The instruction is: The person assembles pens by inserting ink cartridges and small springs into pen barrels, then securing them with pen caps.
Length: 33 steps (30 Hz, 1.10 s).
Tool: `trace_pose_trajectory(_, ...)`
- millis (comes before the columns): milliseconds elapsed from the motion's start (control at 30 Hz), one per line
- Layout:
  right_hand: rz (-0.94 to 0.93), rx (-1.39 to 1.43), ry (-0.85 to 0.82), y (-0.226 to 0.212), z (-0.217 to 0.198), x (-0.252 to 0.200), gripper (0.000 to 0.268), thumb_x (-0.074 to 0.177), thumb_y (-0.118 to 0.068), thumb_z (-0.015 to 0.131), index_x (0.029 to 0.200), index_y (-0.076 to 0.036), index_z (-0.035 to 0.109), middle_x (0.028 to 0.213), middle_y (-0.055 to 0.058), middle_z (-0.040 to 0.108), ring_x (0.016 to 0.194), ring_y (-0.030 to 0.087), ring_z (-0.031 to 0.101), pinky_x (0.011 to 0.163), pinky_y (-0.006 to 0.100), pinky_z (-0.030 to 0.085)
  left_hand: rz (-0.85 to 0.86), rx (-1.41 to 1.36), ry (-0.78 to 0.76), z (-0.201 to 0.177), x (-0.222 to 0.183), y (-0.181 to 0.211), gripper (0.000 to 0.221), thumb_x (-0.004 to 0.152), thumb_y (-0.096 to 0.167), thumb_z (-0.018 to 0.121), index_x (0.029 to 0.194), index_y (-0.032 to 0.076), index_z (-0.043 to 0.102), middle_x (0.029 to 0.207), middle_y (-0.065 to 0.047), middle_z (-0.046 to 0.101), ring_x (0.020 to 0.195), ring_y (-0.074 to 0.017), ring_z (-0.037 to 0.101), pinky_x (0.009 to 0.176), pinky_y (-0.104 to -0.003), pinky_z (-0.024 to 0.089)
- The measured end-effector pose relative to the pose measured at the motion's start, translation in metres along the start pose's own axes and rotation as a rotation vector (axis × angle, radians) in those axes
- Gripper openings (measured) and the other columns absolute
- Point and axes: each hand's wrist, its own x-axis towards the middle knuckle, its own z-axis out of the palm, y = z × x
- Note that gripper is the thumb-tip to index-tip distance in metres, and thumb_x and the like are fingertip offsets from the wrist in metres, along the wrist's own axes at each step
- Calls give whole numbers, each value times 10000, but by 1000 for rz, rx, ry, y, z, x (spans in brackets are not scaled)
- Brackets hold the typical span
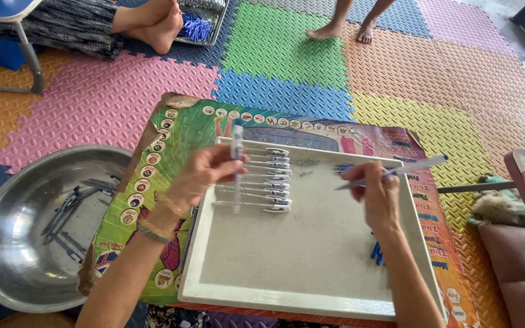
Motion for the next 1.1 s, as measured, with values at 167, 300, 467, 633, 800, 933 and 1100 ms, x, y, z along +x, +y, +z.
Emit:
trace_pose_trajectory(167, 61, 329, -180, -60, 64, -22, 260, 1064, -185, 704, 916, 26, 736, 905, 234, 788, 708, 238, 782, 693, 379, 689, -24, -121, -178, 47, 21, -41, 377, 971, 66, 820, 1345, 72, 771, 1195, -116, 835, 1000, -210, 825, 906, -384, 703)
trace_pose_trajectory(300, 1, 315, -207, -69, 82, -36, 191, 935, 30, 822, 1077, 97, 712, 989, 245, 811, 856, 273, 849, 827, 430, 738, -28, -198, -258, 54, 29, -66, 493, 928, 9, 866, 1406, 22, 750, 1180, -184, 834, 977, -293, 845, 893, -452, 697)
trace_pose_trajectory(467, -96, 203, -105, -46, 88, -39, 193, 924, 8, 874, 1042, 62, 731, 941, 186, 809, 839, 246, 856, 812, 364, 720, -43, -195, -267, 53, 27, -74, 524, 903, -3, 876, 1411, 31, 751, 1161, -158, 845, 978, -273, 843, 868, -419, 703)
trace_pose_trajectory(633, -137, 206, -81, -43, 95, -43, 189, 923, -2, 892, 1020, 60, 742, 923, 176, 810, 834, 244, 856, 804, 368, 721, -53, -205, -276, 59, 20, -68, 542, 891, 3, 885, 1414, 13, 745, 1158, -177, 849, 967, -278, 843, 851, -414, 704)
trace_pose_trajectory(800, -168, 205, -92, -43, 94, -45, 148, 950, -7, 866, 1025, 29, 745, 911, 156, 794, 854, 236, 847, 805, 369, 715, -48, -201, -257, 60, 21, -77, 507, 880, 22, 906, 1367, 12, 767, 1115, -161, 854, 949, -261, 845, 827, -395, 712)
trace_pose_trajectory(933, -209, 170, -95, -30, 96, -47, 148, 932, 14, 877, 1028, 21, 765, 911, 196, 797, 843, 282, 858, 789, 378, 717, -29, -201, -246, 61, 20, -81, 484, 878, 20, 910, 1340, -3, 769, 1113, -183, 853, 941, -275, 849, 824, -409, 713)
trace_pose_trajectory(1100, -230, 149, -122, -21, 100, -48, 158, 960, -15, 865, 1046, -2, 733, 917, 163, 819, 873, 227, 840, 771, 327, 700, -38, -173, -179, 65, 18, -85, 437, 902, 71, 913, 1309, -10, 773, 1081, -164, 841, 933, -236, 842, 816, -404, 721)
